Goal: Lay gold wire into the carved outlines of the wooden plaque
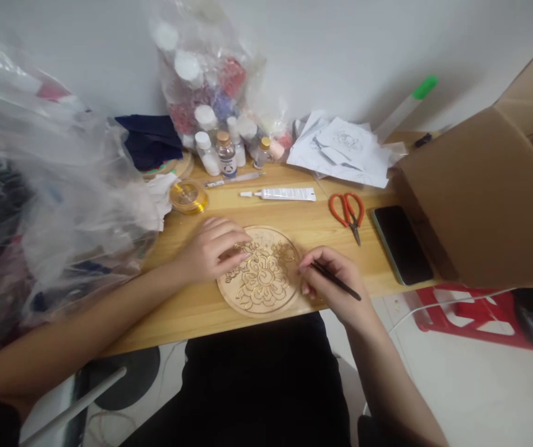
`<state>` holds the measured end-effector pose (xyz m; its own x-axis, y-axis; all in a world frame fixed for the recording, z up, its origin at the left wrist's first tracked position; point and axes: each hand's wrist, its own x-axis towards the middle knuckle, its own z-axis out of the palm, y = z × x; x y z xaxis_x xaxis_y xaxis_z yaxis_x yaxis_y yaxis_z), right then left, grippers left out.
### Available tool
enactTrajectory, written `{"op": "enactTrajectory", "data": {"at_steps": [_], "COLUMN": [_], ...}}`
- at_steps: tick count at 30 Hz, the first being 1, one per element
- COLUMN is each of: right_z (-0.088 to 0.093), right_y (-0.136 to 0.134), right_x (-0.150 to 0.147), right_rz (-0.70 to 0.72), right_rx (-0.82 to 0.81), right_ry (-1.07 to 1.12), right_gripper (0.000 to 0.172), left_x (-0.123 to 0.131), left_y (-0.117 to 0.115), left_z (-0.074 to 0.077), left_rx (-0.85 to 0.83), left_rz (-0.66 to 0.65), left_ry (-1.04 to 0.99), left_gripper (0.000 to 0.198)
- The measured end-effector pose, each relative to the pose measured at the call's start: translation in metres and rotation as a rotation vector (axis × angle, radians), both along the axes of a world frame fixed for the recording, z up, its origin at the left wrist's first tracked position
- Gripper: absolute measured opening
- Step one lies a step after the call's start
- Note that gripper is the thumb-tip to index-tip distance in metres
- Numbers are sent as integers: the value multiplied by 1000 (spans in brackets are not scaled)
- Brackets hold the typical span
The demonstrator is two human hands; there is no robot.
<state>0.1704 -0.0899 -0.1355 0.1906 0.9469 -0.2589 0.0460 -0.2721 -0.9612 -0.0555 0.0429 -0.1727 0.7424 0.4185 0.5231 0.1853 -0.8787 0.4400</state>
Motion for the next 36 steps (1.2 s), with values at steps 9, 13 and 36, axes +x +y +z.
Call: {"op": "enactTrajectory", "data": {"at_steps": [9, 13, 36], "right_z": [-25, -25, -17], "right_y": [-11, -9, -2], "right_x": [14, 10, 1], "right_rz": [-89, -66, -67], "right_rx": [17, 38, 32], "right_ry": [-109, -177, -242], "right_gripper": [8, 7, 5], "left_x": [1, 2, 0], "left_y": [0, 1, -1], "left_z": [1, 1, 3], "left_rx": [29, 37, 102], "left_rz": [-105, -119, -28], "left_ry": [189, 197, 116], "left_gripper": [35, 37, 41]}}
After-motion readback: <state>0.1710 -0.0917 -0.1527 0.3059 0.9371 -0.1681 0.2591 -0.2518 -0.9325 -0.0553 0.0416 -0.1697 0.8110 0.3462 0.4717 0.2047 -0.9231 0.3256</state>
